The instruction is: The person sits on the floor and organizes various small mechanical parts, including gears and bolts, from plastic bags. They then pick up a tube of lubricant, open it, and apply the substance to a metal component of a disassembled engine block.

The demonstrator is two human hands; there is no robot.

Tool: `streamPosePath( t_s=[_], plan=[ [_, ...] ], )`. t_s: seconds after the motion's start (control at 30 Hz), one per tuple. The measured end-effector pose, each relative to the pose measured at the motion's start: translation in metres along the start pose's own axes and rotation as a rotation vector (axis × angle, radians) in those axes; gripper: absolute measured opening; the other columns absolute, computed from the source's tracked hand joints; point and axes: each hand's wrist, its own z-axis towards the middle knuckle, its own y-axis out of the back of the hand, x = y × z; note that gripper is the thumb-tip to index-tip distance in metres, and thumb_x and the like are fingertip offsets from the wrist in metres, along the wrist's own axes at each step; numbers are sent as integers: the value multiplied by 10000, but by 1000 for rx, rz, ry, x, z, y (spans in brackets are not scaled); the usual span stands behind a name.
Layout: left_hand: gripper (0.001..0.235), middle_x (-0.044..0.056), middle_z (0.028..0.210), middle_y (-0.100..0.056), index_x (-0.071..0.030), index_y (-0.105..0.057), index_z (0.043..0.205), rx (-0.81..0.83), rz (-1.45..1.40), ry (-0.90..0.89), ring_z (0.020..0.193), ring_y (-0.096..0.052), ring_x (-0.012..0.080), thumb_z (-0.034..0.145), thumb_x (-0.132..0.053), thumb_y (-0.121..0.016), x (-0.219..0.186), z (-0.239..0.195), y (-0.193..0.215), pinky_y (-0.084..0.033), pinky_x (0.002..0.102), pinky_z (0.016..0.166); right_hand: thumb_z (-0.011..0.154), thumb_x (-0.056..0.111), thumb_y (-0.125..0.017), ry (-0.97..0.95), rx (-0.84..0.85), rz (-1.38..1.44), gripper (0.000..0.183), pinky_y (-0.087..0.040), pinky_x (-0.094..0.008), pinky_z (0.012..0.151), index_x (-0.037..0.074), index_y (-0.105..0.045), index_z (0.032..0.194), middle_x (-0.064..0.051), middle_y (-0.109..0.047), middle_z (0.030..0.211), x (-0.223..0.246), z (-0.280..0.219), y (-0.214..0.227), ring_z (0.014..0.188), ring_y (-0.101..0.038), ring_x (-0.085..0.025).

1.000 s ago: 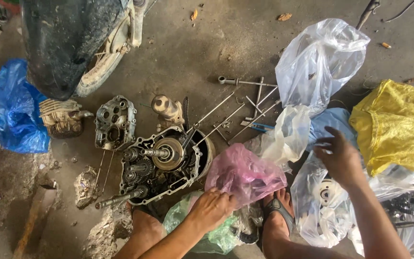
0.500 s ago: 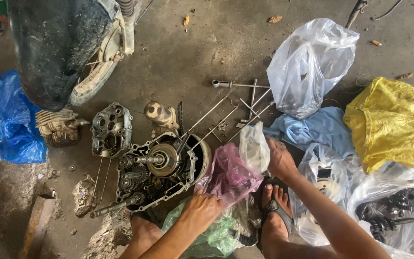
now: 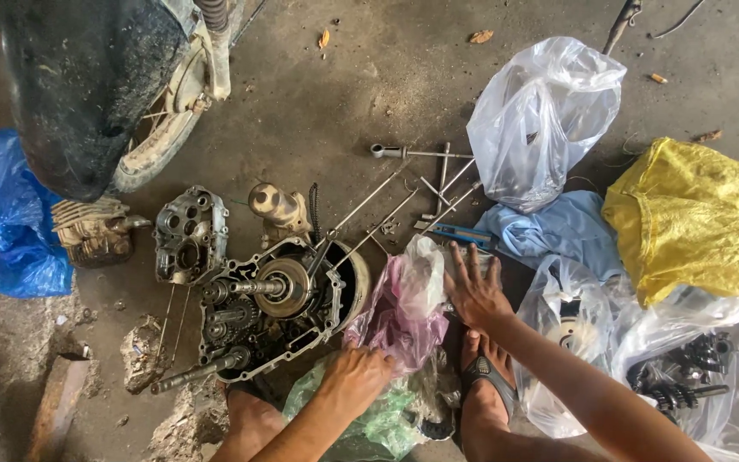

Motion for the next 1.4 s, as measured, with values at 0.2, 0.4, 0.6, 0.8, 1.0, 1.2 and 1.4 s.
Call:
streamPosePath(
  t_s=[0.2, 0.4, 0.6, 0.8, 1.0, 1.2, 1.4],
  plan=[
    [263, 177, 790, -717, 55, -695, 1213, -131, 67, -60, 651, -725, 210, 956, 61, -635, 1, -8, 19, -623, 446, 759, 1014, 295, -452, 157, -308, 38, 419, -573, -651, 818, 25, -520, 1326, -347, -283, 1569, -27, 9, -33, 1260, -508, -564],
    [374, 209, 874, -735, -19, -692, 1264, -294, 181, -132, 679, -739, 234, 890, -1, -673, 6, -7, 1, -638, 412, 681, 1017, 245, -450, 314, -416, 299, 429, -626, -418, 687, -80, -486, 1295, -310, -443, 1499, -57, 14, -56, 1089, -673, -461],
    [320, 206, 920, -706, -44, -672, 1309, -278, 56, -134, 656, -718, 200, 992, -3, -657, -1, -5, -11, -641, 420, 672, 926, 425, -633, -277, -17, 716, 656, -555, -517, 684, -28, -439, 1359, -268, -724, 873, -78, 4, -38, 742, -682, -438],
    [458, 144, 1105, -537, -159, -560, 1406, -377, 23, -190, 676, -691, 236, 967, -79, -664, -10, -10, 3, -625, 368, 578, 892, 259, -719, -439, -321, 795, 463, -487, -589, 665, -45, -512, 1173, -291, -649, 781, -97, -40, -54, 730, -619, -510],
    [550, 94, 1166, -565, -243, -563, 1443, -522, 19, -242, 803, -697, 221, 915, -111, -646, -18, -12, 1, -578, 389, 731, 931, 109, -557, -301, -631, 1171, 481, -522, -472, 888, -56, -475, 1375, -250, -671, 1156, -68, -74, 39, 1011, -658, -378],
    [367, 46, 1101, -600, -228, -581, 1398, -333, -8, -213, 888, -671, 215, 1035, -170, -563, -23, -18, 28, -540, 402, 780, 950, 129, -542, -448, -438, 1953, 430, -559, -358, 843, 34, -473, 1363, -113, -642, 1209, 13, -57, 26, 1007, -652, -211],
    [466, 26, 1063, -613, -258, -587, 1414, -408, -58, -285, 936, -624, 212, 952, -195, -598, -19, -17, 8, -490, 412, 834, 977, 142, -596, -202, -350, 2016, 421, -514, -319, 836, 13, -494, 1365, -76, -630, 1153, 100, -25, -53, 991, -592, -155]
  ],
)
